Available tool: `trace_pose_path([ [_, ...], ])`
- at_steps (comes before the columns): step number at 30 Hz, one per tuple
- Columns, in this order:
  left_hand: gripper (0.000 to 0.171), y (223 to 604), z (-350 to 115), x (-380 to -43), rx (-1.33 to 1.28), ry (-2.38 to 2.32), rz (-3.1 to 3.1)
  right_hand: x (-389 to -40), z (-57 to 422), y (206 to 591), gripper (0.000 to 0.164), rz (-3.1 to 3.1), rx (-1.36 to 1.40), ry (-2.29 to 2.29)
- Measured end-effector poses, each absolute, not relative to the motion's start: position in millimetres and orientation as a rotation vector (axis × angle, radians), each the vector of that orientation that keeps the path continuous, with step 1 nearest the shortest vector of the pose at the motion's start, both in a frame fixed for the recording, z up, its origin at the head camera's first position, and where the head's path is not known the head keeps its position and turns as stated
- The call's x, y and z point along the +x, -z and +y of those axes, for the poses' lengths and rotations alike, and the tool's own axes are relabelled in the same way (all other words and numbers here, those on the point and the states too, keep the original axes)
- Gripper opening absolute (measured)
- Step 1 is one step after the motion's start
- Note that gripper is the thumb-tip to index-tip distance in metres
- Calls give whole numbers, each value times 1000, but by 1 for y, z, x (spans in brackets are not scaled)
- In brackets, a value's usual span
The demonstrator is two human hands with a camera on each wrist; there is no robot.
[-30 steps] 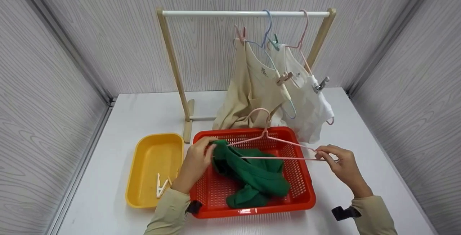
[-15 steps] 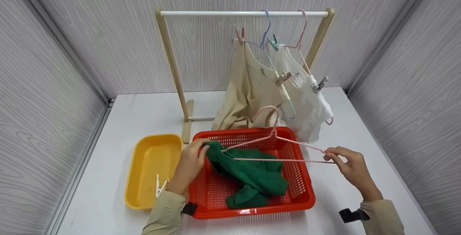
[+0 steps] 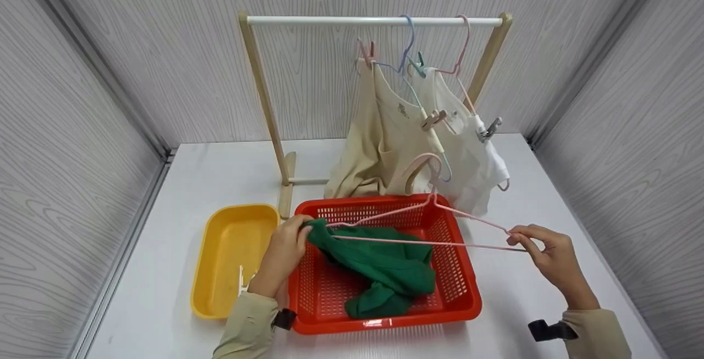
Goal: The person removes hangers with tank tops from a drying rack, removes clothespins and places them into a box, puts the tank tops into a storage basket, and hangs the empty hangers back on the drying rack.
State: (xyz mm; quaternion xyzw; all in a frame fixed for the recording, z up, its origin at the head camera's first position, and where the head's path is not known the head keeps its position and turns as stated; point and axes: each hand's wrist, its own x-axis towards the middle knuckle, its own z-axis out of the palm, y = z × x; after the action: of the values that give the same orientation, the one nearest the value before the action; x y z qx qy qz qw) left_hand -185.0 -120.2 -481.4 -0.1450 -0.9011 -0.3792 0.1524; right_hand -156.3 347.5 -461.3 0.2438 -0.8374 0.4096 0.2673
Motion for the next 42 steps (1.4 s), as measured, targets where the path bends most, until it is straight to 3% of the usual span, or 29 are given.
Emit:
trace_pose_path([
  [17, 10, 474, -116, -177, -429, 1116, -2818, -154, 357, 456, 20, -2210, 598, -1120],
  [25, 19, 477, -108, -173, -645, 1164, -3172, -161, 338, 463, 25, -2212, 525, -1088],
  [42, 20, 481, -109, -171, -631, 1231, -3139, -169, 304, 461, 21, -2274, 502, -1064],
])
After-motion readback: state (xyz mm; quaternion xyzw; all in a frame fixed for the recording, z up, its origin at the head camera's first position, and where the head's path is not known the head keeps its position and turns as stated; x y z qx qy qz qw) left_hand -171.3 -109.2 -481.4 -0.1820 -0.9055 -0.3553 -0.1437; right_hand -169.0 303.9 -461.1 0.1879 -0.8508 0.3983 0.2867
